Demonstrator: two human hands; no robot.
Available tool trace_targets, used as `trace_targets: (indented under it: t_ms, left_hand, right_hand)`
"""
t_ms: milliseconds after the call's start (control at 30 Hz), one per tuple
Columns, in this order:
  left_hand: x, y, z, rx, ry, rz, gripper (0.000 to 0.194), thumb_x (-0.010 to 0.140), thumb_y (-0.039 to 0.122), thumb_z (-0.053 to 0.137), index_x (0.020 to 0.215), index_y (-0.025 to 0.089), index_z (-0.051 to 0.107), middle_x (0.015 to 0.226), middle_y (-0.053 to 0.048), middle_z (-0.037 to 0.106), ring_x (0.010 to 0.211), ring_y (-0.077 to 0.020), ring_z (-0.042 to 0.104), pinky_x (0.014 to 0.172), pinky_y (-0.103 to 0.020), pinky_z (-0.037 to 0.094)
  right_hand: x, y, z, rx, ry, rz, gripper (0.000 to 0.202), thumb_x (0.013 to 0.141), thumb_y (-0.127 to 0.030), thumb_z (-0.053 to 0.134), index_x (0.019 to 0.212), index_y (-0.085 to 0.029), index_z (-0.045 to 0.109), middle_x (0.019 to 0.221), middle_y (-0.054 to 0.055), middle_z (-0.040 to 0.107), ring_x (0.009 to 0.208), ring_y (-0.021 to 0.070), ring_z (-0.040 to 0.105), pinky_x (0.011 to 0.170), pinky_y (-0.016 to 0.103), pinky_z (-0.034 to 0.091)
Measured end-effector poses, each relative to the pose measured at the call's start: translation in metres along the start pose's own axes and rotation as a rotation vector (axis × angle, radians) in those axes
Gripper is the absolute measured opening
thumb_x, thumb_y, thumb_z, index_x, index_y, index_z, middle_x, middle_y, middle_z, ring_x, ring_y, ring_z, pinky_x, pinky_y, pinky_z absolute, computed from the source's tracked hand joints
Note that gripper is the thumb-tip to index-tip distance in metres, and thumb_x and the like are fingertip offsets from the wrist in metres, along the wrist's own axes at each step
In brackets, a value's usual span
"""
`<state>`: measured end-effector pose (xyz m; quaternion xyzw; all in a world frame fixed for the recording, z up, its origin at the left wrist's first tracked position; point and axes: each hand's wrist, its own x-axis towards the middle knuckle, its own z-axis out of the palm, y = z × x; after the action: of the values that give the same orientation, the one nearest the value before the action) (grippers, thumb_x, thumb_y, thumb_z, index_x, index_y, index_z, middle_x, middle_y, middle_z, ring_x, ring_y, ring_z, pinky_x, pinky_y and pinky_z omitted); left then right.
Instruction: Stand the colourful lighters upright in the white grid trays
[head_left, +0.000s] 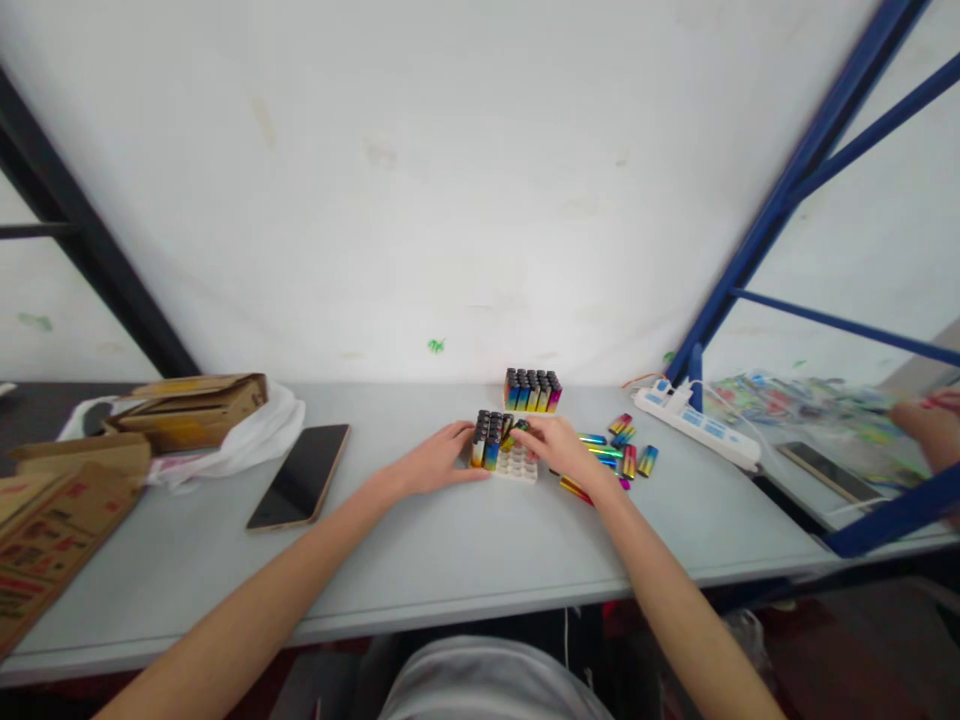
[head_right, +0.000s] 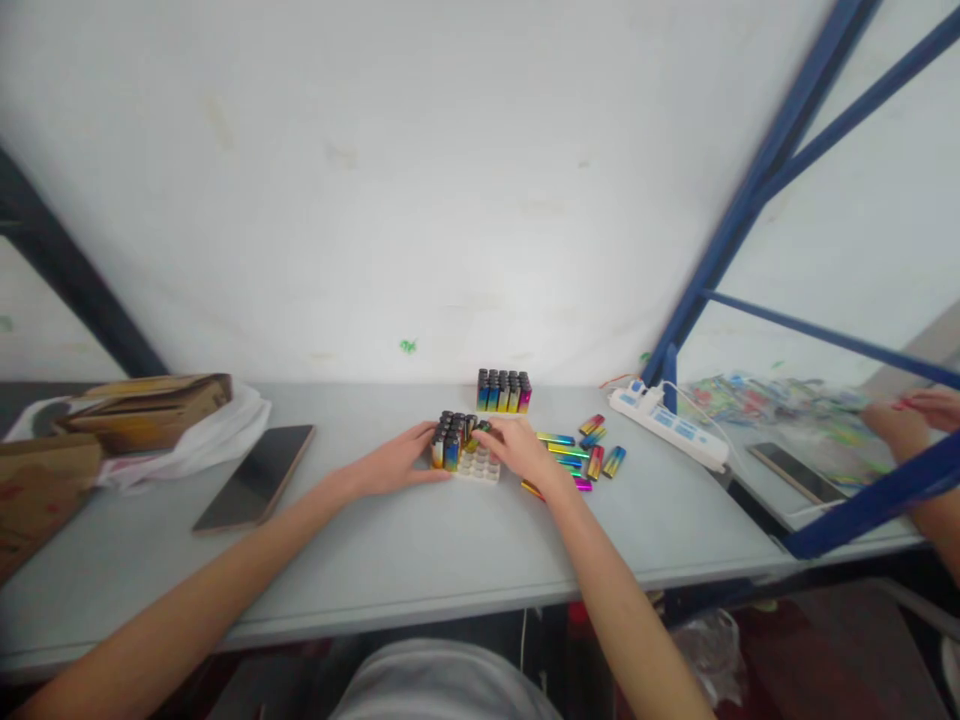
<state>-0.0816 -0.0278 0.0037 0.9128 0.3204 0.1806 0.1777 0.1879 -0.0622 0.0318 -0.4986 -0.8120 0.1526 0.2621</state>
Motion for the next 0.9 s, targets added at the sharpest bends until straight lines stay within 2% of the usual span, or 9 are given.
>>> trace_targets:
  t_ms: [200,300,367,433,567,633,700,800,900]
  left_hand:
    - [0.0,0.0,0.002,0.026,0.004,0.005,0.077,0.092,0.071,0.063,0.145,0.015,0.052,0.151,-0.018,0.054,0.143,-0.0342,0.05,0.124,-0.042,0.036]
    - [0.0,0.0,0.003,0.045,0.018,0.024,0.075,0.093,0.071,0.061,0.144,0.016,0.052,0.15,-0.017,0.055,0.142,-0.0339,0.051,0.122,-0.042,0.037]
    - [0.0,0.001,0.003,0.051,0.01,0.02,0.076,0.094,0.071,0.06,0.144,0.014,0.052,0.15,-0.018,0.054,0.142,-0.0339,0.05,0.122,-0.041,0.037]
    - [0.0,0.002,0.003,0.054,0.005,0.007,0.077,0.094,0.07,0.061,0.144,0.012,0.051,0.15,-0.019,0.054,0.142,-0.034,0.05,0.123,-0.041,0.036]
    - [0.0,0.002,0.002,0.068,0.021,0.024,0.075,0.094,0.071,0.06,0.143,0.015,0.053,0.151,-0.018,0.054,0.142,-0.0329,0.051,0.123,-0.04,0.037]
    - [0.0,0.002,0.002,0.078,0.023,0.027,0.075,0.094,0.073,0.059,0.141,0.015,0.055,0.151,-0.017,0.054,0.141,-0.0335,0.052,0.122,-0.041,0.039]
    - [0.0,0.001,0.002,0.084,0.019,0.016,0.076,0.094,0.074,0.058,0.14,0.014,0.056,0.151,-0.018,0.054,0.141,-0.0343,0.051,0.122,-0.042,0.039]
    - [0.0,0.0,0.003,0.081,0.012,0.008,0.077,0.094,0.075,0.057,0.14,0.013,0.055,0.152,-0.019,0.053,0.142,-0.0343,0.05,0.122,-0.042,0.038]
    - [0.001,-0.001,0.005,0.086,0.012,0.0,0.079,0.093,0.075,0.058,0.142,0.013,0.054,0.152,-0.02,0.052,0.142,-0.0345,0.051,0.123,-0.043,0.038]
  right_hand:
    - [0.0,-0.002,-0.001,-0.262,-0.039,-0.037,0.031,0.109,-0.041,0.049,0.099,-0.017,0.066,0.093,0.011,0.077,0.086,0.0243,0.071,0.078,0.031,0.048]
    - [0.002,-0.004,0.003,-0.339,-0.065,-0.003,0.032,0.11,-0.041,0.048,0.11,-0.016,0.067,0.1,0.013,0.077,0.093,0.0257,0.071,0.081,0.031,0.048]
    - [0.004,-0.005,0.007,-0.378,-0.055,0.033,0.034,0.11,-0.043,0.047,0.107,-0.016,0.068,0.099,0.014,0.076,0.091,0.0256,0.071,0.078,0.03,0.047]
    - [0.005,-0.004,0.007,-0.372,-0.055,0.04,0.041,0.109,-0.048,0.047,0.094,-0.017,0.07,0.092,0.012,0.075,0.085,0.0242,0.07,0.073,0.029,0.045]
    - [0.0,0.013,-0.016,-0.105,-0.049,-0.007,0.052,0.105,-0.06,0.046,0.081,-0.019,0.067,0.076,0.003,0.07,0.07,0.0184,0.062,0.065,0.027,0.041]
    - [-0.005,0.029,-0.036,-0.006,0.071,0.064,0.053,0.106,-0.059,0.041,0.085,-0.018,0.069,0.075,0.002,0.07,0.068,0.018,0.061,0.063,0.027,0.042]
    - [-0.012,0.044,-0.053,-0.01,0.163,0.125,0.044,0.103,-0.055,0.05,0.092,-0.018,0.071,0.081,0.004,0.074,0.073,0.0197,0.064,0.067,0.028,0.045]
    - [-0.022,0.056,-0.059,-0.159,0.042,0.214,0.032,0.099,-0.046,0.06,0.098,-0.017,0.073,0.095,0.009,0.078,0.088,0.0235,0.07,0.082,0.031,0.049]
    - [-0.029,0.051,-0.044,-0.393,-0.008,0.34,0.034,0.104,-0.043,0.055,0.111,-0.013,0.071,0.106,0.016,0.077,0.102,0.0275,0.071,0.091,0.034,0.048]
